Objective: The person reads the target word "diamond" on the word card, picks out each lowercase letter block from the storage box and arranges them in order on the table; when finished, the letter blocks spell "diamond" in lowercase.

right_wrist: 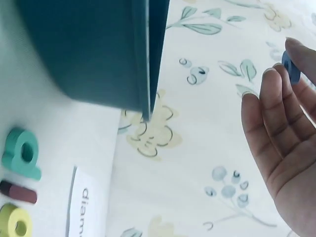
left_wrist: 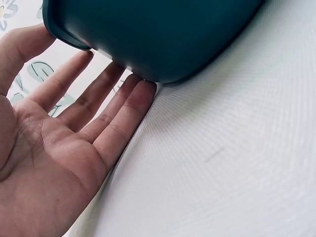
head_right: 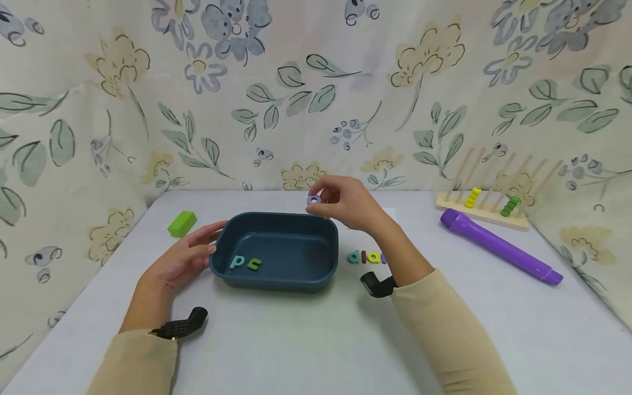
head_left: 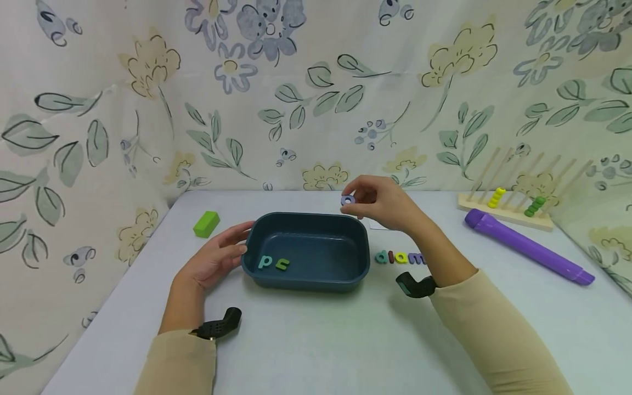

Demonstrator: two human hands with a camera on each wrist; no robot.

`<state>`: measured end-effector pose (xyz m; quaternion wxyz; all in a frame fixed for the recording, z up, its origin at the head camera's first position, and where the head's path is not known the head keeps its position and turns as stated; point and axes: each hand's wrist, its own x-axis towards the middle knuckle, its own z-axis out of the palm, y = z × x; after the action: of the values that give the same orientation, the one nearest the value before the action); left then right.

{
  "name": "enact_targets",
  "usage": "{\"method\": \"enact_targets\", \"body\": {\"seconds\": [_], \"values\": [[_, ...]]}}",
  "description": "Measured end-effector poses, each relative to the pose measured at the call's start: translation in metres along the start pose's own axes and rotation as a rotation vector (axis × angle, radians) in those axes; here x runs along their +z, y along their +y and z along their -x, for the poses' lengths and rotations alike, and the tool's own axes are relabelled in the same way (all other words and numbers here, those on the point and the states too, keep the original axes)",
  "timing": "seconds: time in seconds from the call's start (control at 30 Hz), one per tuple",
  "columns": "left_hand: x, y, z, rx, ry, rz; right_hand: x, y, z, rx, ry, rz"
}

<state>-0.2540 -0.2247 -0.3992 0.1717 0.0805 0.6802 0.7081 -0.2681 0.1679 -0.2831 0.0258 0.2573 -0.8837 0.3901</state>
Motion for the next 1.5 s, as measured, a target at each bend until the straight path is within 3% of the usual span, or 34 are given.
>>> {"method": "enact_targets", "body": {"seconds": [0.47,0.7,1.5], "values": [[0.003,0.000,0.001,0.016,0.002,0.005,-0.028,0.030,0.043,0.132,0.042,0.034],[0.001,0.000,0.000,0.027,-0.007,0.001,-0.041,0.039,0.061,0.142,0.055,0.039],[0.002,0.000,0.000,0.024,-0.022,0.011,-0.062,0.059,0.105,0.285,0.050,0.071]]}}
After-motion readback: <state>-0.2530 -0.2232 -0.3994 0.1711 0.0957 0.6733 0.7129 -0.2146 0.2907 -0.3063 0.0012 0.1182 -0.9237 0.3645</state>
